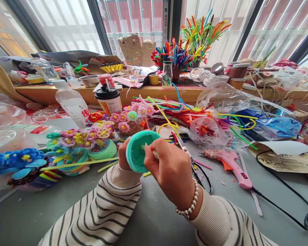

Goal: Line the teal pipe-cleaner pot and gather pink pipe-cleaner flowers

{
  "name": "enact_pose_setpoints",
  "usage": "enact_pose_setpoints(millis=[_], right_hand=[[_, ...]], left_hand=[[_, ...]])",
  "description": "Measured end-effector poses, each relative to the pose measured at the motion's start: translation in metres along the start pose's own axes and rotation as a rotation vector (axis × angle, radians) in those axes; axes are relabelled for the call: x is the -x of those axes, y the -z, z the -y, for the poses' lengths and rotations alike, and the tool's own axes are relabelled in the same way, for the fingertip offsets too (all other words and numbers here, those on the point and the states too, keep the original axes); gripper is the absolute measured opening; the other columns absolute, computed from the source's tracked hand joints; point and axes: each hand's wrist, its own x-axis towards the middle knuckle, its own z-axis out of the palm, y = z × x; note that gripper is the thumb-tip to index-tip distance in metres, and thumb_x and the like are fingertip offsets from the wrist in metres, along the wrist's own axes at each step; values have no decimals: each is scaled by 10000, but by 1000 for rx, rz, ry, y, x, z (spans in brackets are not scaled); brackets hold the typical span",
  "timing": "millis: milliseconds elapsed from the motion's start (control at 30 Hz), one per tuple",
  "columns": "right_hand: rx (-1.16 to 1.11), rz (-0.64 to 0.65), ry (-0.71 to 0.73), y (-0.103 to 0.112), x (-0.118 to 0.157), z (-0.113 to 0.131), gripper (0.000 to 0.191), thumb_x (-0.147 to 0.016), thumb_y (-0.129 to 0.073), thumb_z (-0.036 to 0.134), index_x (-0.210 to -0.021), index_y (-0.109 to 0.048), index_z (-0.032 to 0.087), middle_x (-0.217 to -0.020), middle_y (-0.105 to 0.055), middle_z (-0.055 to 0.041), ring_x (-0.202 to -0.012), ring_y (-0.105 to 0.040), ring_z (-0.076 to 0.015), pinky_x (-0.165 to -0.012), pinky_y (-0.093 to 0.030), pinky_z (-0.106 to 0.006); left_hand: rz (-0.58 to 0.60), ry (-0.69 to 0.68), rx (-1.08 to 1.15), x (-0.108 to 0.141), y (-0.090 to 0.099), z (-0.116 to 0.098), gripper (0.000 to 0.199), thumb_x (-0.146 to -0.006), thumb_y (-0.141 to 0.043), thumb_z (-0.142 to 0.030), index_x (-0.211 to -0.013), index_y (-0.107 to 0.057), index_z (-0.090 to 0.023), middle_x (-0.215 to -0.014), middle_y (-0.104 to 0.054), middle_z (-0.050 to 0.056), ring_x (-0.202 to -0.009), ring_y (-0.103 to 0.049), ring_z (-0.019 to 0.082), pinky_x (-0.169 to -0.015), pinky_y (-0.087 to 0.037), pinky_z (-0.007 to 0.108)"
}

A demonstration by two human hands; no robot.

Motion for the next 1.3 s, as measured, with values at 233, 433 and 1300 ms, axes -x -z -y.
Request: enact_pose_setpoints(millis=[233,433,1300], right_hand=[[2,12,-76,2,-1,-1,103,-761,-480,231,-680,-448,176,-535,-565,35,-410,-506,-71,-424,-360,-174],[12,1,-92,3,-2,-3,111,-756,-488,241,-672,-448,179,-506,-557,46,-401,-508,-72,-420,-358,-168],[7,-110,-123,16,-11,-14,96,-744,-484,233,-664,-452,192,-489,-488,69,-364,-406,-42,-384,-309,-160]], left_hand=[[68,-15,52,2,-4,-2,263,-648,-425,-336,-614,-614,-157,-574,-620,6,-565,-552,144,-596,-466,263],[64,-35,31,2,-4,-2,269,-641,-429,-339,-624,-621,-151,-587,-638,6,-584,-573,160,-598,-477,278],[-273,-366,-195,-6,18,7,88,-554,-645,-168,-602,-586,-213,-672,-614,-33,-782,-558,158,-733,-418,251]])
